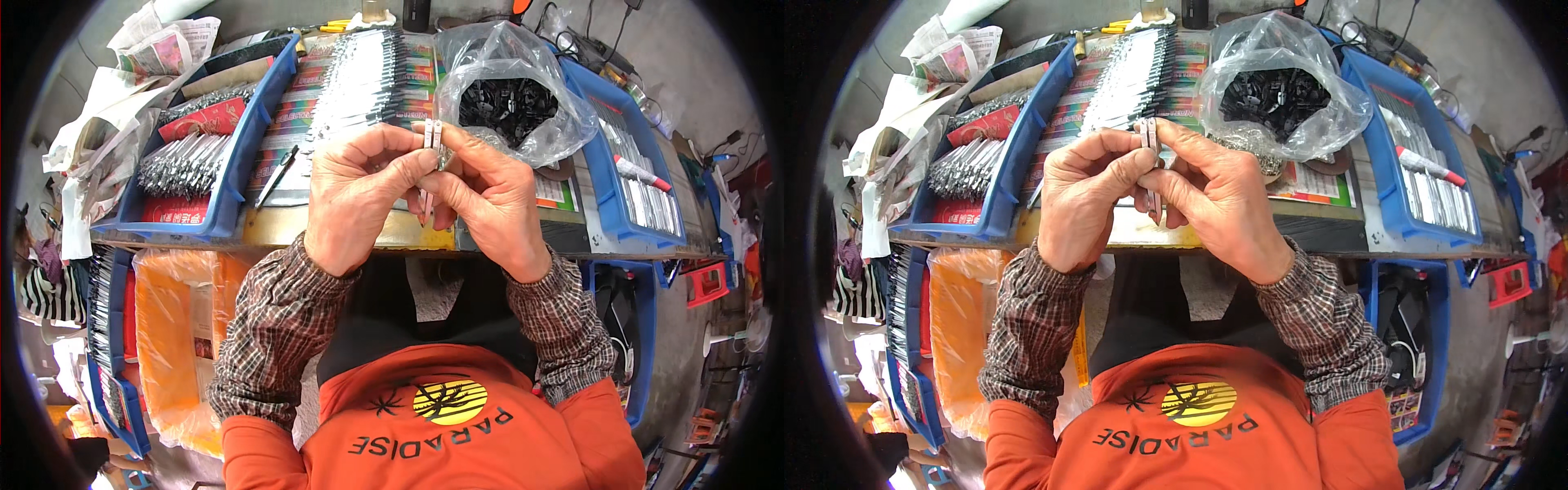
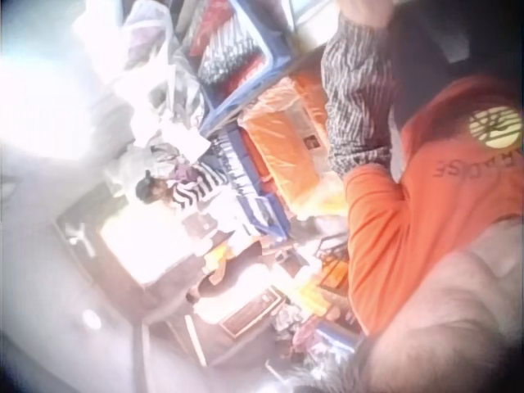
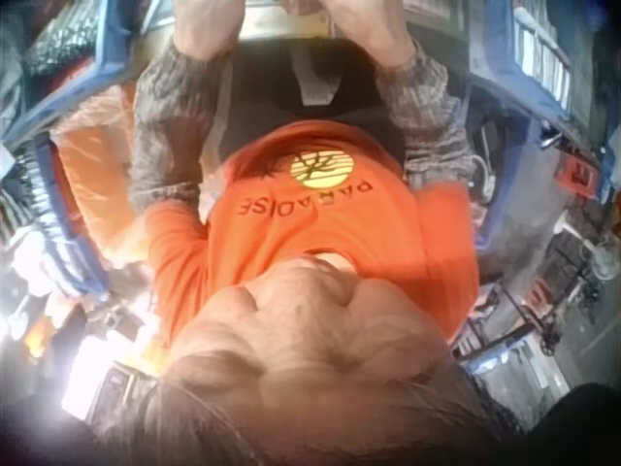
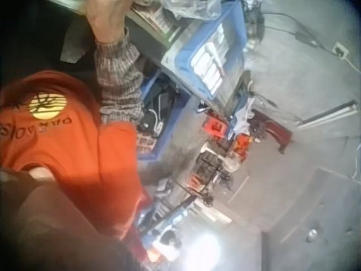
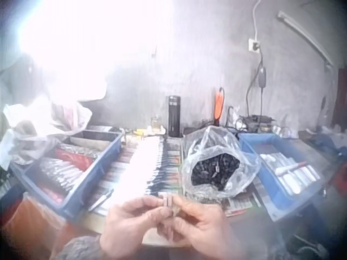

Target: The person assembles drafting compasses by taking metal arms and plastic parts from trays, fitting the pieces together by hand, and placing the assembled compasses in neat rows on the workbench.

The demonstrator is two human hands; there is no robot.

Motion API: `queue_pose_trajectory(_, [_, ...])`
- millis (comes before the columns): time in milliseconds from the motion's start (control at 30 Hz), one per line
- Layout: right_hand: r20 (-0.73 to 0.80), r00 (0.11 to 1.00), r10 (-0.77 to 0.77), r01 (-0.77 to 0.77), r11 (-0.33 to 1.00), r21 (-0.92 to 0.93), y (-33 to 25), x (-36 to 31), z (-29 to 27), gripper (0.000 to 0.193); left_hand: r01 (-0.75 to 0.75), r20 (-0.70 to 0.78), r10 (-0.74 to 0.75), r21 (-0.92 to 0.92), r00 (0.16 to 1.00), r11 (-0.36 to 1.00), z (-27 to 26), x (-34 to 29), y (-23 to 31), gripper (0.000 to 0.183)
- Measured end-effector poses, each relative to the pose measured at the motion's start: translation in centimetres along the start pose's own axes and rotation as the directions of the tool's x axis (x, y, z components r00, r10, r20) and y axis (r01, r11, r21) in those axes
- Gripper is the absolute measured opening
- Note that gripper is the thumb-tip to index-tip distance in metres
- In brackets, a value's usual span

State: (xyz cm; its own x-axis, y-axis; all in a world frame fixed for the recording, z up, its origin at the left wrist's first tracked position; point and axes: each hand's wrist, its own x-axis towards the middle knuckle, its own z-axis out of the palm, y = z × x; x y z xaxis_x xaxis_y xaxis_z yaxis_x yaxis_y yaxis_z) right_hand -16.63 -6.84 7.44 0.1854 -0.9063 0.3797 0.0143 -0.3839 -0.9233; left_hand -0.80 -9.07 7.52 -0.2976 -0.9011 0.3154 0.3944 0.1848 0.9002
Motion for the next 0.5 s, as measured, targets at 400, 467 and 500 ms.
queue_pose_trajectory(400, [0.113, 0.994, 0.012, -0.003, 0.997, -0.079, 0.3, -0.8, -2.1, 0.039, 0.264, 0.097, -0.271, 0.080, 0.958, 0.961, -0.8, -1.3, -0.3, 0.010])
queue_pose_trajectory(467, [0.122, 0.992, 0.017, -0.012, 0.999, -0.034, 0.3, -1.1, -2.5, 0.028, 0.296, 0.184, -0.305, 0.075, 0.934, 0.952, -1.4, -2.2, -1.1, 0.010])
queue_pose_trajectory(500, [0.207, 0.977, 0.052, -0.058, 0.998, 0.021, 0.5, -1.4, -2.7, 0.022, 0.337, 0.234, -0.342, 0.065, 0.910, 0.939, -1.7, -2.5, -1.4, 0.010])
